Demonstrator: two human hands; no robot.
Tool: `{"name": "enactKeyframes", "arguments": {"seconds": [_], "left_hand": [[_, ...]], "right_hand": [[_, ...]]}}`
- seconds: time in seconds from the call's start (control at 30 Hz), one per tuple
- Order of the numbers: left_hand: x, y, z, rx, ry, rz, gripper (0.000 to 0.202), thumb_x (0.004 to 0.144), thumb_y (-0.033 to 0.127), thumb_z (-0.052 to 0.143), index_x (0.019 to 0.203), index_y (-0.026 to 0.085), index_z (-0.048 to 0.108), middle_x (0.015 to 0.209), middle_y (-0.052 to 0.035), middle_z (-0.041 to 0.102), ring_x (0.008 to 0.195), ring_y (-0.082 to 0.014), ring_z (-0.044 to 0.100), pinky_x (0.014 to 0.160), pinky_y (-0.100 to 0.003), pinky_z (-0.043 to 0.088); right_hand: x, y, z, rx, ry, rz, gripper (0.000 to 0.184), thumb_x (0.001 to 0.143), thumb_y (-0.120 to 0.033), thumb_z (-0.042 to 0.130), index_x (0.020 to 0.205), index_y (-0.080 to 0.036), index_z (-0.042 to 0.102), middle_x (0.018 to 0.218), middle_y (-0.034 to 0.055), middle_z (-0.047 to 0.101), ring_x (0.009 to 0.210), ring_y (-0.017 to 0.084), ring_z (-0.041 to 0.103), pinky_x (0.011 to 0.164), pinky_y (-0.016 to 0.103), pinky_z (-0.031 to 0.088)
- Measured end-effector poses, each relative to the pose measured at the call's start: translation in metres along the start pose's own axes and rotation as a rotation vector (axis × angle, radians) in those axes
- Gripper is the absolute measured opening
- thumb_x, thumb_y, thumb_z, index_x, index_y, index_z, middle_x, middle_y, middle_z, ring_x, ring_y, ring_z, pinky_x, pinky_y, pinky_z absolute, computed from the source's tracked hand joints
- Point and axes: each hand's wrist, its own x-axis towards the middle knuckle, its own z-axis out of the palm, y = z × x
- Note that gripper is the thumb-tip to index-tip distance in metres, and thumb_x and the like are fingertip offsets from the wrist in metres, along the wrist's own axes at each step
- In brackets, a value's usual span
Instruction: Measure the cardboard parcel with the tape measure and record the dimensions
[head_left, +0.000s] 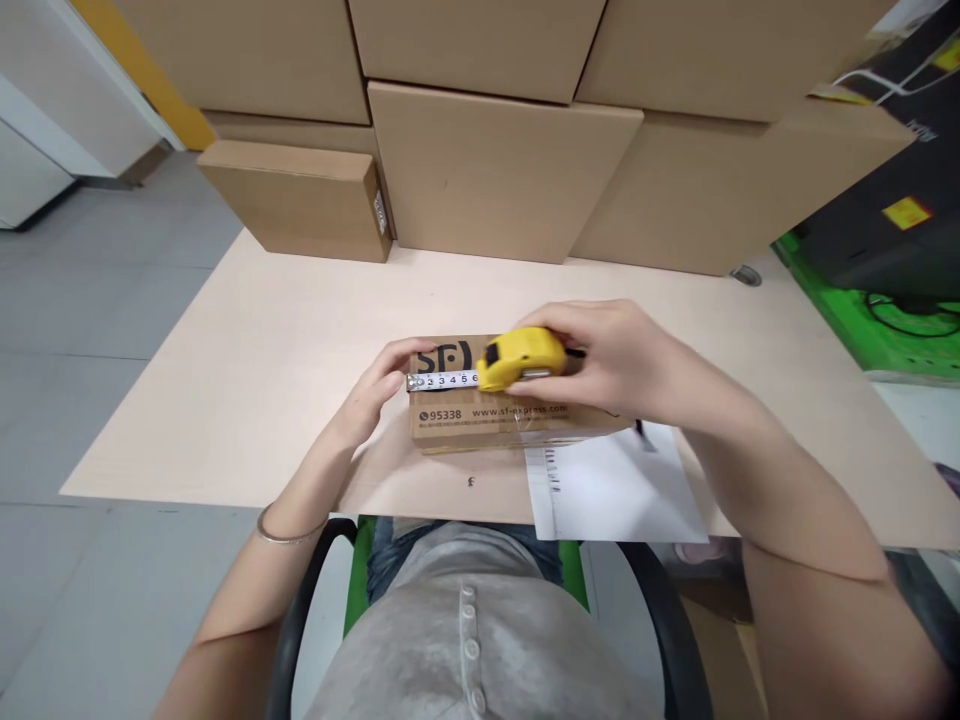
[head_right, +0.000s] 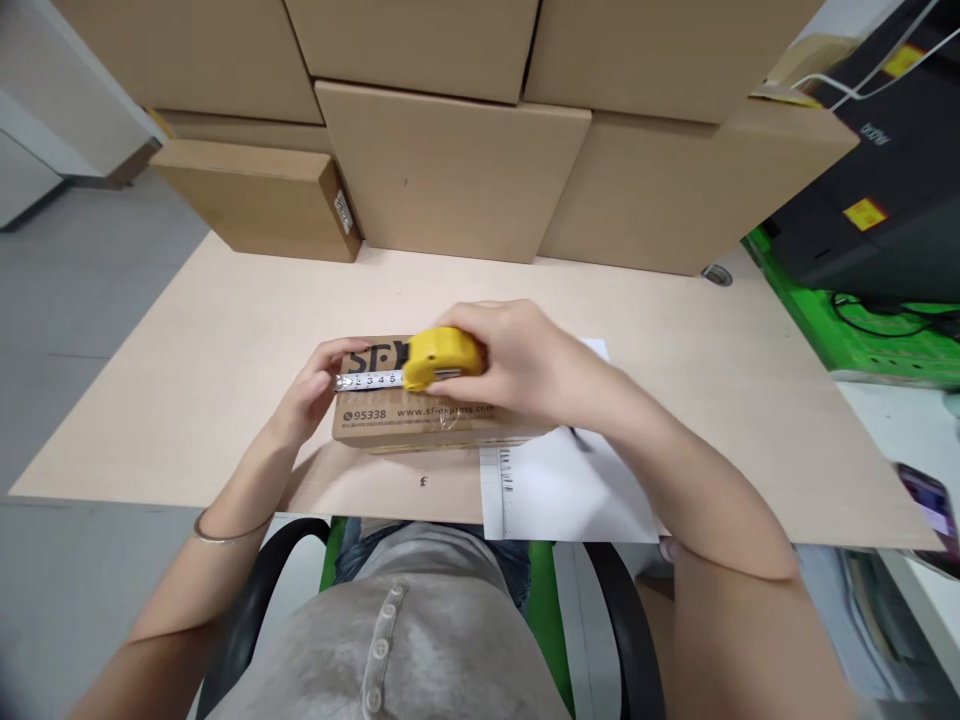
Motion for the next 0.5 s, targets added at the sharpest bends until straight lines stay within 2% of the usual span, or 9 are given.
{"name": "enactKeyframes", "arguments": {"seconds": [0.07, 0.13, 0.27, 0.37, 0.5], "left_hand": [[-0.005, 0.006, -0.004, 0.096, -0.037, 0.112, 0.062, 0.098, 0.073, 0.054, 0.141, 0.031, 0.069, 0.146, -0.0103, 0.069, 0.136, -0.0344, 0.063, 0.118, -0.051, 0.048], [-0.014, 0.015, -0.009, 0.275, -0.081, 0.243, 0.065, 0.097, 0.071, 0.058, 0.148, 0.031, 0.064, 0.143, -0.0127, 0.069, 0.131, -0.0347, 0.064, 0.114, -0.053, 0.051], [-0.041, 0.034, -0.009, 0.654, -0.085, 0.402, 0.069, 0.09, 0.047, 0.079, 0.154, 0.035, 0.057, 0.121, -0.0101, 0.068, 0.106, -0.0282, 0.068, 0.089, -0.043, 0.062], [-0.061, 0.043, 0.009, 0.743, -0.081, 0.523, 0.071, 0.091, 0.04, 0.081, 0.157, 0.036, 0.055, 0.104, -0.0069, 0.068, 0.09, -0.0238, 0.068, 0.072, -0.035, 0.061], [-0.075, 0.05, 0.039, 0.806, -0.149, 0.673, 0.072, 0.095, 0.035, 0.078, 0.161, 0.029, 0.051, 0.079, -0.0004, 0.063, 0.069, -0.0205, 0.062, 0.06, -0.033, 0.058]], "right_hand": [[0.014, -0.011, 0.012, 0.033, 0.001, -0.073, 0.026, 0.084, -0.04, 0.083, 0.104, -0.024, 0.076, 0.096, 0.0022, 0.08, 0.082, 0.021, 0.07, 0.074, 0.033, 0.052], [0.016, -0.015, 0.016, 0.078, 0.039, -0.083, 0.03, 0.085, -0.042, 0.083, 0.107, -0.024, 0.075, 0.102, 0.0036, 0.081, 0.088, 0.023, 0.072, 0.079, 0.034, 0.054], [-0.003, 0.0, 0.006, 0.239, 0.228, 0.08, 0.037, 0.082, -0.05, 0.087, 0.109, -0.026, 0.076, 0.109, 0.0041, 0.08, 0.095, 0.025, 0.074, 0.083, 0.038, 0.059], [-0.011, 0.026, 0.005, 0.352, 0.369, 0.241, 0.042, 0.079, -0.051, 0.089, 0.11, -0.027, 0.075, 0.111, 0.0039, 0.079, 0.102, 0.027, 0.075, 0.09, 0.043, 0.061], [-0.003, 0.053, 0.023, 0.451, 0.469, 0.294, 0.046, 0.078, -0.05, 0.088, 0.114, -0.026, 0.071, 0.12, 0.0053, 0.079, 0.114, 0.028, 0.074, 0.102, 0.047, 0.06]]}}
